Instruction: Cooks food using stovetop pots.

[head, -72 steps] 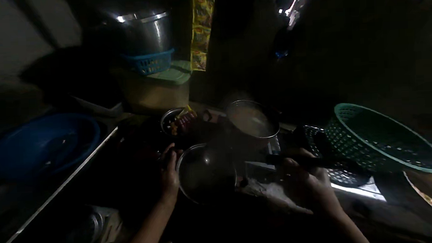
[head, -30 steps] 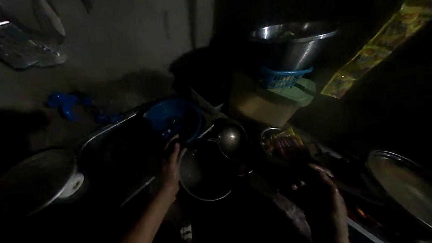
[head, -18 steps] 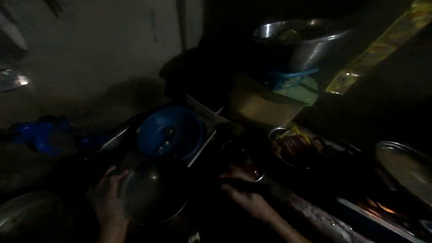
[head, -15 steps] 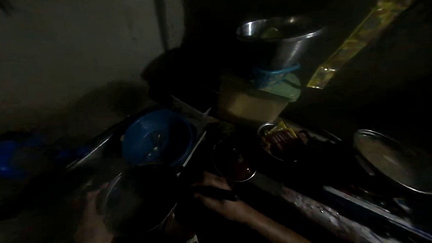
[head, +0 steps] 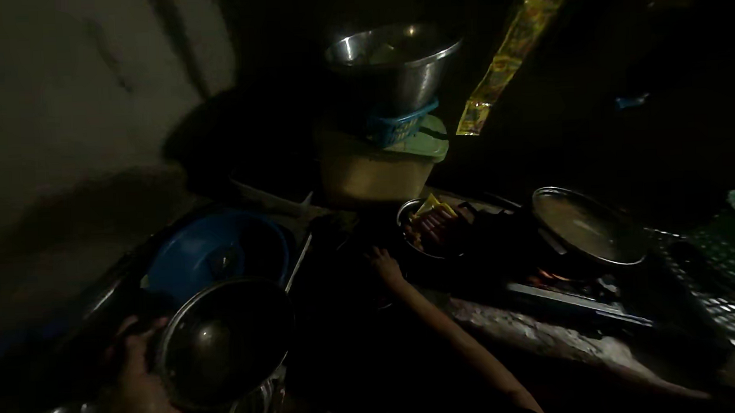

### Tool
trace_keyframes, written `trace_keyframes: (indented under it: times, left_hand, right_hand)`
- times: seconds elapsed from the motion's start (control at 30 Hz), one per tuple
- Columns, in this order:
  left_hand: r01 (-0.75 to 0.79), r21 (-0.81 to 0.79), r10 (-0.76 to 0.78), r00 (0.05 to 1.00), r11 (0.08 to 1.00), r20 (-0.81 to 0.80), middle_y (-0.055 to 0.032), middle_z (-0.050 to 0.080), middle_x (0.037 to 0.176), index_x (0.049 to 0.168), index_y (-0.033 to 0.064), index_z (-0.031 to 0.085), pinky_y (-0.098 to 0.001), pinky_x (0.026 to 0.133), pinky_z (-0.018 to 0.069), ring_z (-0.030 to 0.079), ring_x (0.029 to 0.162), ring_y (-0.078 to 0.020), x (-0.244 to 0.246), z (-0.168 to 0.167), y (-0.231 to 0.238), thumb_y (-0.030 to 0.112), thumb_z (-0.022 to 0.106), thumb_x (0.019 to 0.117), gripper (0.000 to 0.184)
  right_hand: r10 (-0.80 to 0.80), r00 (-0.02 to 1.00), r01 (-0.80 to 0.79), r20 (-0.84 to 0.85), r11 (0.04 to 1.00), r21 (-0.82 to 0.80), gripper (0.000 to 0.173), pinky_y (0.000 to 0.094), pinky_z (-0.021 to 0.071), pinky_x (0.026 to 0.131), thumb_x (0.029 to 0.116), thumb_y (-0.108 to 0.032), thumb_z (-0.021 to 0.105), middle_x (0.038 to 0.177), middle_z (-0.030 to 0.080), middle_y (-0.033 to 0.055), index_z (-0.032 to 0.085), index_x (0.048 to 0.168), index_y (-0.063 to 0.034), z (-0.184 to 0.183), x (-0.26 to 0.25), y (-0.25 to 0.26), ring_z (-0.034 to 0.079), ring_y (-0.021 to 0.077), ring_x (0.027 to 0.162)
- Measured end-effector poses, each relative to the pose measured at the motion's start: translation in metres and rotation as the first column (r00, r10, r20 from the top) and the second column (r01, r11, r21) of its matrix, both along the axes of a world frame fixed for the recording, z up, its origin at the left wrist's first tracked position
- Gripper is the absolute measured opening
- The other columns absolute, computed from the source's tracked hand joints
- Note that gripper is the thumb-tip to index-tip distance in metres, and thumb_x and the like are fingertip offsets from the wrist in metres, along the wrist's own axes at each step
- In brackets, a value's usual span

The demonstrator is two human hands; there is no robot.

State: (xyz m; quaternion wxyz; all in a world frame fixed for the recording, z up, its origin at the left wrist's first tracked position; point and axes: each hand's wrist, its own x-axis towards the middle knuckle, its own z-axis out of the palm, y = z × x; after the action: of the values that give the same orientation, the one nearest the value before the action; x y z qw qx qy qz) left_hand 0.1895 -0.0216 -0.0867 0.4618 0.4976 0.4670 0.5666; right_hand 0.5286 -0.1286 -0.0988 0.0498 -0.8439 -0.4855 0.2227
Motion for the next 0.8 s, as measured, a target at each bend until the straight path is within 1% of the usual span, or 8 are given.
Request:
trace_keyframes:
  times: [0.07,0.2,0.27,0.4,0.53,0.6,0.7,0.8]
  left_hand:
    - [0.015,0.017,-0.015,1.000,1.000,-0.004,-0.0073,0.063,0.122,0.145,-0.0079,0.041,-0.0190,0.094,0.0511,0.063,0.103,-0.0009,0.011,-0.002,0.004,0.017,0.035,0.1112,0.043]
    - [0.055,0.016,-0.055,0.998,0.998,-0.010,-0.0096,0.062,0.128,0.146,-0.0049,0.044,-0.0203,0.096,0.0513,0.062,0.107,-0.0037,0.032,-0.006,0.009,0.019,0.038,0.1109,0.043]
    - [0.099,0.016,-0.098,0.994,0.995,-0.042,-0.0110,0.061,0.127,0.145,-0.0064,0.044,-0.0201,0.096,0.0500,0.061,0.107,-0.0037,0.046,0.001,0.005,0.018,0.039,0.1104,0.043]
    - [0.233,0.019,-0.232,0.972,0.972,-0.046,-0.0110,0.062,0.122,0.143,-0.0094,0.043,-0.0190,0.092,0.0505,0.061,0.103,-0.0025,0.081,0.002,0.001,0.017,0.037,0.1090,0.043]
    - [0.422,0.011,-0.421,0.907,0.907,-0.014,-0.0105,0.064,0.117,0.143,-0.0110,0.042,-0.0203,0.091,0.0529,0.064,0.099,-0.0039,0.121,-0.016,0.002,0.015,0.033,0.1091,0.044]
    - [0.507,0.017,-0.507,0.862,0.862,0.009,-0.0080,0.066,0.111,0.140,-0.0127,0.043,-0.0185,0.087,0.0543,0.066,0.095,-0.0022,0.145,-0.026,0.003,0.013,0.031,0.1079,0.043]
    - [0.632,0.000,-0.631,0.775,0.775,0.027,-0.0054,0.068,0.110,0.139,-0.0121,0.043,-0.0184,0.087,0.0547,0.066,0.095,-0.0017,0.178,-0.041,0.003,0.014,0.031,0.1071,0.043]
    - [0.678,-0.046,-0.677,0.735,0.734,0.037,-0.0066,0.068,0.113,0.141,-0.0104,0.044,-0.0185,0.087,0.0546,0.066,0.096,-0.0022,0.206,-0.054,-0.001,0.015,0.031,0.1086,0.043]
  right_hand:
    - [0.027,0.999,-0.027,-0.019,1.000,-0.009,0.043,0.0585,0.0429,0.109,0.1056,-0.013,0.052,0.151,0.045,0.0296,0.052,0.147,-0.0016,-0.011,0.013,0.004,0.043,0.0482,0.140]
    - [0.117,0.992,-0.111,-0.041,0.987,0.112,0.041,0.0559,0.0433,0.110,0.1056,-0.013,0.052,0.147,0.050,0.0285,0.055,0.145,-0.0019,-0.013,0.018,-0.017,0.048,0.0455,0.137]
    - [0.149,0.985,-0.135,-0.092,0.981,0.137,0.041,0.0556,0.0442,0.109,0.1048,-0.015,0.054,0.144,0.054,0.0263,0.056,0.145,-0.0046,0.003,0.016,-0.049,0.053,0.0428,0.133]
    - [0.182,0.971,-0.172,-0.158,0.982,0.075,0.038,0.0552,0.0473,0.104,0.1017,-0.014,0.061,0.132,0.062,0.0263,0.060,0.136,0.0005,0.045,0.019,-0.137,0.061,0.0416,0.121]
    - [0.076,0.985,-0.084,-0.154,0.995,-0.045,0.037,0.0559,0.0477,0.103,0.0989,-0.014,0.065,0.128,0.064,0.0241,0.062,0.134,-0.0014,0.096,0.026,-0.226,0.062,0.0404,0.119]
    - [0.004,0.992,-0.002,-0.123,1.000,0.013,0.035,0.0549,0.0488,0.101,0.0951,-0.013,0.070,0.125,0.065,0.0250,0.066,0.126,0.0015,0.120,0.036,-0.270,0.063,0.0408,0.116]
    - [-0.161,0.987,0.163,-0.022,0.982,0.096,0.035,0.0540,0.0519,0.099,0.0911,-0.012,0.074,0.128,0.065,0.0227,0.069,0.124,-0.0012,0.157,0.055,-0.322,0.066,0.0381,0.114]
    - [-0.336,0.938,0.318,0.083,0.932,0.174,0.031,0.0533,0.0507,0.099,0.0943,-0.007,0.070,0.125,0.067,0.0217,0.071,0.125,-0.0038,0.185,0.087,-0.353,0.066,0.0355,0.111]
